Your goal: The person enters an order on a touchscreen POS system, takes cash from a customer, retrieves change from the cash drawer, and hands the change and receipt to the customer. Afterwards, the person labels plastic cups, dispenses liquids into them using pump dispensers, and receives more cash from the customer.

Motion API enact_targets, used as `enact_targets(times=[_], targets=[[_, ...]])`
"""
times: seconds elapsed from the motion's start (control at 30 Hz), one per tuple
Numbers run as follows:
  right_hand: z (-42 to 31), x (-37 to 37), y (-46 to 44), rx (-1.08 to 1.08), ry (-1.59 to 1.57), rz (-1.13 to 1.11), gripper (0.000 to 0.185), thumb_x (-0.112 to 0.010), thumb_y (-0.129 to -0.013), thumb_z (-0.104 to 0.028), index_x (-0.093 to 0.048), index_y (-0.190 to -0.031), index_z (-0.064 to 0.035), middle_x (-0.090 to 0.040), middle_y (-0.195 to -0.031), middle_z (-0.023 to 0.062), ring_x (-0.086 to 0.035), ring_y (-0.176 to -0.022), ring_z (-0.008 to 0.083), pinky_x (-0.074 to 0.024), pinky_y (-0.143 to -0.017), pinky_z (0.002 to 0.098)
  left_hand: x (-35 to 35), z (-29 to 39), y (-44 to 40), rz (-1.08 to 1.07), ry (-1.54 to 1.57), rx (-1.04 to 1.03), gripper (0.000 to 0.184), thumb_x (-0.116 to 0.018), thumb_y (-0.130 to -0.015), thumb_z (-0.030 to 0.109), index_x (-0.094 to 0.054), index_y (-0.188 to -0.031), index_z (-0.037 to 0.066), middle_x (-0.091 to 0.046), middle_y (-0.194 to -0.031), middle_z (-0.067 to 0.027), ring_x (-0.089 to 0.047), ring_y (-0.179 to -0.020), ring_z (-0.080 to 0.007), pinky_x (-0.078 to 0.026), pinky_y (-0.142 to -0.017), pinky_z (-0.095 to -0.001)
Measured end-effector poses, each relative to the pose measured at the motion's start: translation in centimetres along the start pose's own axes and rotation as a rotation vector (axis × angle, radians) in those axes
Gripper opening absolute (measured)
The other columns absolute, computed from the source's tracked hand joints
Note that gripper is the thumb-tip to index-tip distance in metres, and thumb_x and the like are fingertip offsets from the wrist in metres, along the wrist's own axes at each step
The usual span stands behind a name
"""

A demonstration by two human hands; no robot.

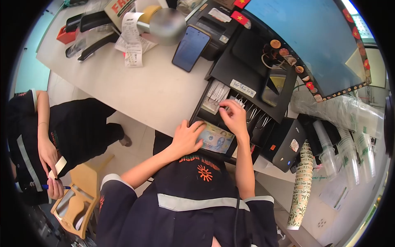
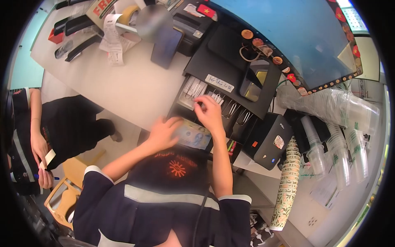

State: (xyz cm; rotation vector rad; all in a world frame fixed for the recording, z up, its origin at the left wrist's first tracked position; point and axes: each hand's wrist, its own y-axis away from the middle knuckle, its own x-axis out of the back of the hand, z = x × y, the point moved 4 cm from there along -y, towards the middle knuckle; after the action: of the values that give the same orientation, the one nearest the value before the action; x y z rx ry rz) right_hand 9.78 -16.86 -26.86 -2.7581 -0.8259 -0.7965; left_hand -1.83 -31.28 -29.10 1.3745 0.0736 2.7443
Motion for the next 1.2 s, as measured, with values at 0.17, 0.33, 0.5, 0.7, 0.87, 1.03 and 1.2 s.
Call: enact_targets(times=[0.17,0.33,0.5,0.7,0.87,1.03,1.2], targets=[[-1.6,-2.7,-1.3,0.261,0.423,-0.111,0.014,-0.060,-0.072,-0.009,-0.061,-0.086,-0.0091,-0.058,-0.096,0.0029,-0.059,-0.061,0.0222,-0.0475,-0.054,0.0319,-0.6,-0.1,0.6,-0.077,-0.018,0.063,0.059,-0.065,-0.067,0.027,-0.046,-0.121,0.014,-0.045,-0.123,-0.0029,-0.046,-0.092,-0.0322,-0.044,-0.077,-0.0418],[-1.7,-0.9,1.8,0.180,0.213,-0.161,0.011,-0.060,-0.074,-0.010,-0.060,-0.085,-0.0086,-0.059,-0.086,0.0034,-0.059,-0.059,0.0198,-0.0469,-0.052,0.0294,-0.6,0.3,0.4,-0.235,-0.171,0.153,0.060,-0.069,-0.063,0.029,-0.047,-0.117,0.014,-0.046,-0.117,-0.0045,-0.044,-0.096,-0.0318,-0.039,-0.082,-0.0449],[0.7,1.8,6.5,0.013,0.102,0.057,0.006,-0.061,-0.075,-0.002,-0.063,-0.080,-0.0036,-0.060,-0.075,0.0060,-0.054,-0.053,0.0122,-0.0423,-0.050,0.0229,-1.3,0.5,0.1,-0.203,-0.266,0.115,0.051,-0.071,-0.062,0.025,-0.050,-0.108,0.015,-0.047,-0.113,-0.0042,-0.043,-0.100,-0.0342,-0.037,-0.084,-0.0488],[-0.6,2.9,11.1,0.135,0.139,0.165,0.012,-0.063,-0.069,-0.002,-0.063,-0.081,-0.0039,-0.061,-0.079,0.0079,-0.058,-0.066,0.0200,-0.0459,-0.060,0.0277,-0.2,0.7,2.8,0.092,-0.122,-0.093,0.023,-0.067,-0.069,0.017,-0.057,-0.090,0.020,-0.054,-0.094,0.0042,-0.043,-0.108,-0.0331,-0.021,-0.095,-0.0658],[-0.9,2.1,13.8,0.093,0.150,0.068,0.016,-0.063,-0.066,-0.003,-0.062,-0.081,-0.0049,-0.062,-0.080,0.0073,-0.057,-0.072,0.0240,-0.0463,-0.065,0.0324,1.1,1.0,5.1,0.230,-0.117,-0.287,0.009,-0.061,-0.072,0.015,-0.060,-0.078,0.021,-0.059,-0.086,0.0091,-0.052,-0.104,-0.0207,-0.018,-0.098,-0.0658],[-1.1,3.2,14.9,0.031,0.076,-0.012,0.020,-0.067,-0.066,-0.012,-0.062,-0.085,-0.0048,-0.061,-0.082,0.0079,-0.058,-0.075,0.0253,-0.0467,-0.066,0.0327,2.1,1.9,4.6,0.154,-0.019,-0.399,0.016,-0.060,-0.060,0.009,-0.062,-0.075,0.015,-0.062,-0.089,0.0009,-0.056,-0.088,-0.0220,-0.041,-0.084,-0.0446],[0.0,3.4,15.5,-0.014,0.036,0.053,0.026,-0.071,-0.065,-0.013,-0.062,-0.087,-0.0044,-0.061,-0.087,0.0084,-0.058,-0.077,0.0254,-0.0470,-0.067,0.0318,3.0,2.6,3.0,0.266,0.044,-0.451,0.014,-0.058,-0.060,0.004,-0.059,-0.072,0.012,-0.060,-0.085,-0.0001,-0.056,-0.076,-0.0199,-0.048,-0.060,-0.0306]])
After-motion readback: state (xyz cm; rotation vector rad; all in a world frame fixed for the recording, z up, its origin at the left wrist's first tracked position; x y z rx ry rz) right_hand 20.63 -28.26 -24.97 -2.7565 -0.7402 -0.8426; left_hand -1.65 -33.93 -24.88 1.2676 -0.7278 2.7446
